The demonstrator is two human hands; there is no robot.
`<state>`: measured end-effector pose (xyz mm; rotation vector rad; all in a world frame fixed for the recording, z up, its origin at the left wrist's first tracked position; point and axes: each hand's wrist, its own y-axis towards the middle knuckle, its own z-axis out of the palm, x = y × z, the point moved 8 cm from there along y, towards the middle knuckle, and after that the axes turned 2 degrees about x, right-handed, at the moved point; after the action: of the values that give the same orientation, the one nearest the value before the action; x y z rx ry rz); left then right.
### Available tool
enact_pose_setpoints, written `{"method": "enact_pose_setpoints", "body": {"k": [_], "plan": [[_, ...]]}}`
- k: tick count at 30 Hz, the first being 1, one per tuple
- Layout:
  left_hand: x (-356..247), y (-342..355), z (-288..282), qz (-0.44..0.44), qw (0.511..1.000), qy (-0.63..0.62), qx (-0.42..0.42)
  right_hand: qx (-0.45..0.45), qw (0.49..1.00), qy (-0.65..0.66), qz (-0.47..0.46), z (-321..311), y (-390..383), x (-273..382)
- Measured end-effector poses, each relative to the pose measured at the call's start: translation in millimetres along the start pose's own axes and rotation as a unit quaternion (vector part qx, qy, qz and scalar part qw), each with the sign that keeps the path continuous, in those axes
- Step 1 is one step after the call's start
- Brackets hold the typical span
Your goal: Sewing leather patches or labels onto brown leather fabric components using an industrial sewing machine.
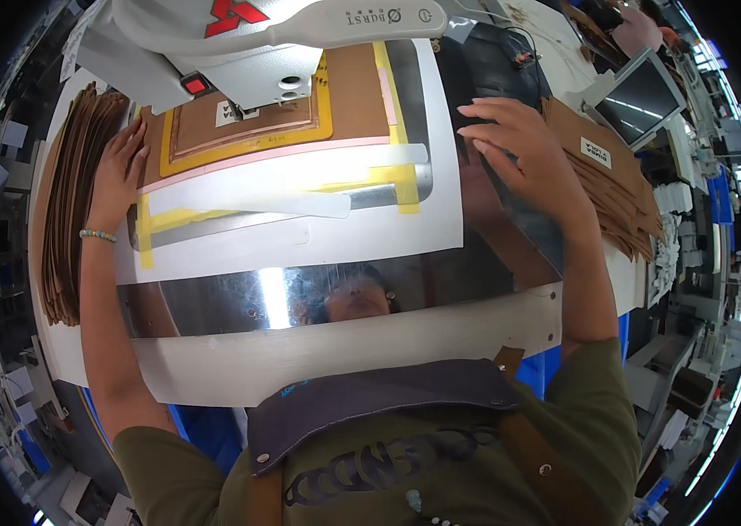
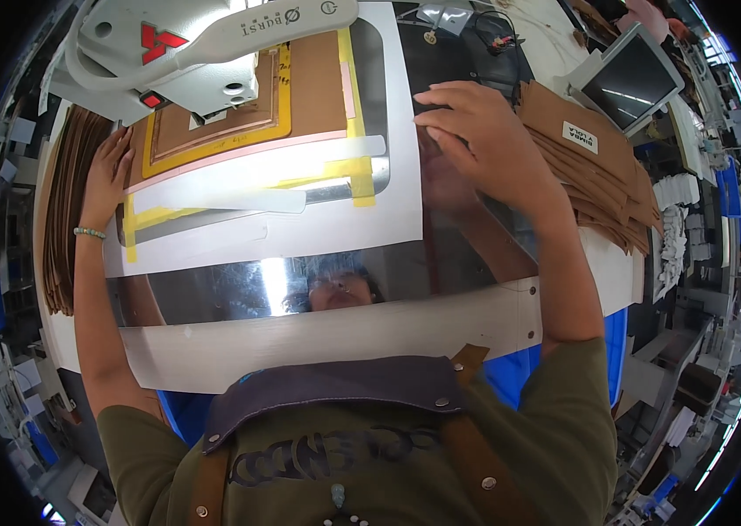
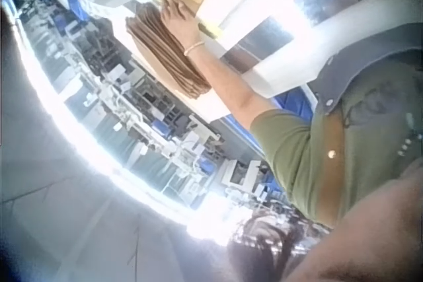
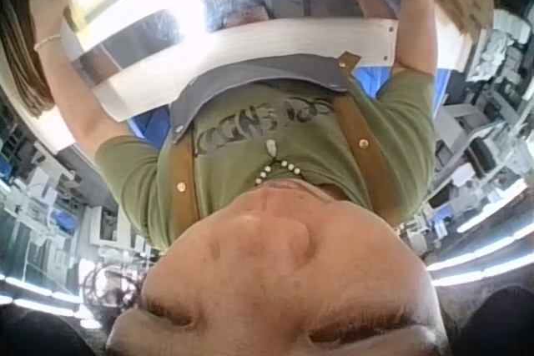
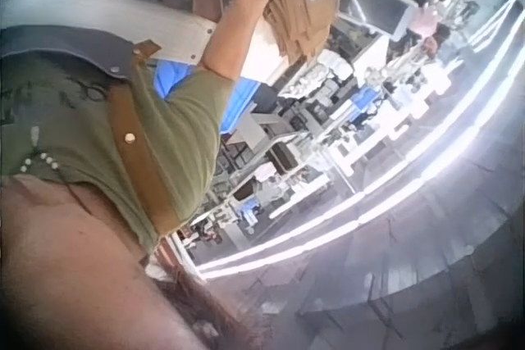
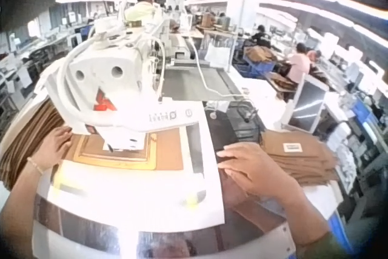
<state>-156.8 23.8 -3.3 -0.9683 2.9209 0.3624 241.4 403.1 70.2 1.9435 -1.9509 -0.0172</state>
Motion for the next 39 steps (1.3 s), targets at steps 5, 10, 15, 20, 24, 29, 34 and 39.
{"method": "enact_pose_setpoints", "body": {"k": [5,10,15,20,24,29,34,39], "plan": [[-44.8,13.5,5.7,0.038,0.999,0.012,0.012,0.011,0.986,0.020,-0.165,41.6,28.7,79.6],[-90.3,19.6,7.2,0.082,0.997,-0.007,0.003,0.024,0.975,0.023,-0.218,75.1,28.6,126.0],[-128.9,34.1,13.4,0.100,0.995,0.007,-0.026,-0.005,0.986,0.045,-0.161,49.5,25.6,92.0],[-174.8,38.3,21.7,0.082,0.992,0.067,-0.062,-0.040,0.987,0.132,-0.078,34.6,29.0,51.2],[-169.8,39.1,17.3,0.005,0.997,-0.033,-0.070,-0.038,0.985,0.160,-0.048,45.2,29.8,45.9],[-148.9,45.5,20.6,0.060,0.993,-0.095,0.034,-0.014,0.993,0.102,-0.062,58.4,29.3,58.9],[-90.8,23.1,-33.0,0.008,0.999,-0.023,-0.030,-0.072,0.988,0.087,-0.104,44.1,28.9,65.1],[-23.9,-81.6,-112.0,-0.055,0.981,0.042,-0.181,-0.015,0.986,0.073,-0.148,38.7,6.1,76.7]]}}
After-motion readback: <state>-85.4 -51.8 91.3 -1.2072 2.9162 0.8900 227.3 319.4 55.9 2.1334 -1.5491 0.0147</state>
